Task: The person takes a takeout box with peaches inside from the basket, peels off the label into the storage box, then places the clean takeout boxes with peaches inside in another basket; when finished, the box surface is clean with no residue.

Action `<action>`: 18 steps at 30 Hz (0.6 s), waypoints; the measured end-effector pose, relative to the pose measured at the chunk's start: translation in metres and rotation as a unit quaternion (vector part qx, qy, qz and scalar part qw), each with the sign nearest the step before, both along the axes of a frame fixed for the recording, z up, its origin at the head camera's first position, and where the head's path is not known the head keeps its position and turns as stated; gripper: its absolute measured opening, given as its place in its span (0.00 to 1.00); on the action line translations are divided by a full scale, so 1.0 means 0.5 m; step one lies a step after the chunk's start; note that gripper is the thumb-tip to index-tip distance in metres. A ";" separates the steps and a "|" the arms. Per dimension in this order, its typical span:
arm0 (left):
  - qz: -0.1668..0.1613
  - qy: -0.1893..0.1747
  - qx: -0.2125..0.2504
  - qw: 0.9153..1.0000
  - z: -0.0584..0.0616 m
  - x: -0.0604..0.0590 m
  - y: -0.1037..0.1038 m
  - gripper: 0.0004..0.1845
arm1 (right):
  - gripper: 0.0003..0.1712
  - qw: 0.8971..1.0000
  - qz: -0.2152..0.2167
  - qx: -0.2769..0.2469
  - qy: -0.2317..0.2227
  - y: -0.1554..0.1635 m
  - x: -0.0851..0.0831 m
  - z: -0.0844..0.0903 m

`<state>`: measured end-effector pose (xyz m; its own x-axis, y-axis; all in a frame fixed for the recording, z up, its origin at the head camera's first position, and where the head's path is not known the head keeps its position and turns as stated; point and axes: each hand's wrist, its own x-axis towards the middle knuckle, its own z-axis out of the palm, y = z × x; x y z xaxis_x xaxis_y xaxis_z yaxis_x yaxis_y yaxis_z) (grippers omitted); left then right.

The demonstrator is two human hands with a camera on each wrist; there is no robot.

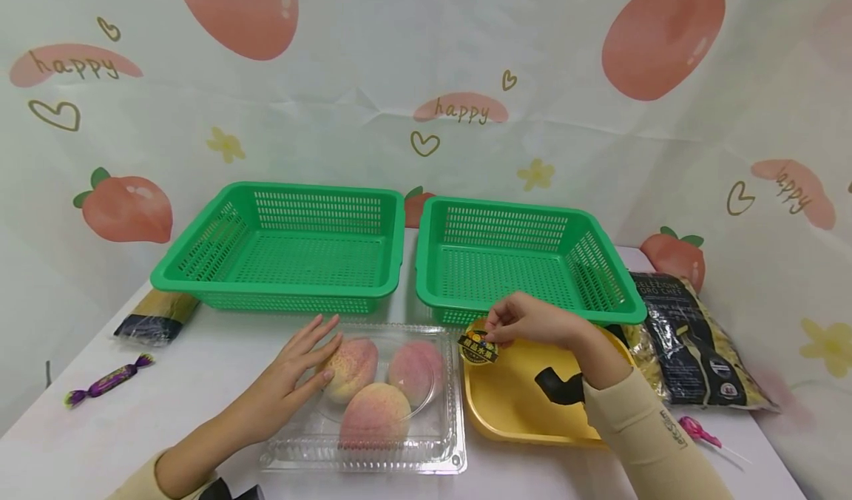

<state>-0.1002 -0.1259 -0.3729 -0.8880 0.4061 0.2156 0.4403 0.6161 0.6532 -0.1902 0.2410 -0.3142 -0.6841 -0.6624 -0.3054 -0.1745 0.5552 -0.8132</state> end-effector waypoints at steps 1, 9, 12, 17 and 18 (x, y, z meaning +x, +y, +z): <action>0.000 -0.002 -0.001 1.000 0.000 0.000 0.000 0.25 | 0.13 1.000 -0.003 0.000 -0.001 0.005 0.002 -0.001; -0.001 -0.003 0.000 1.000 -0.001 0.000 -0.001 0.25 | 0.14 1.000 -0.022 -0.004 -0.007 0.045 0.013 -0.023; 0.000 -0.002 0.000 1.000 -0.001 0.000 -0.001 0.25 | 0.14 1.000 -0.030 -0.002 -0.007 0.061 0.016 -0.033; 0.000 -0.001 -0.001 1.000 -0.001 0.000 -0.001 0.25 | 0.14 0.999 -0.038 -0.003 -0.011 0.084 0.022 -0.052; 0.000 0.000 0.000 1.000 -0.001 0.000 -0.001 0.25 | 0.14 0.999 -0.038 -0.003 -0.012 0.088 0.022 -0.055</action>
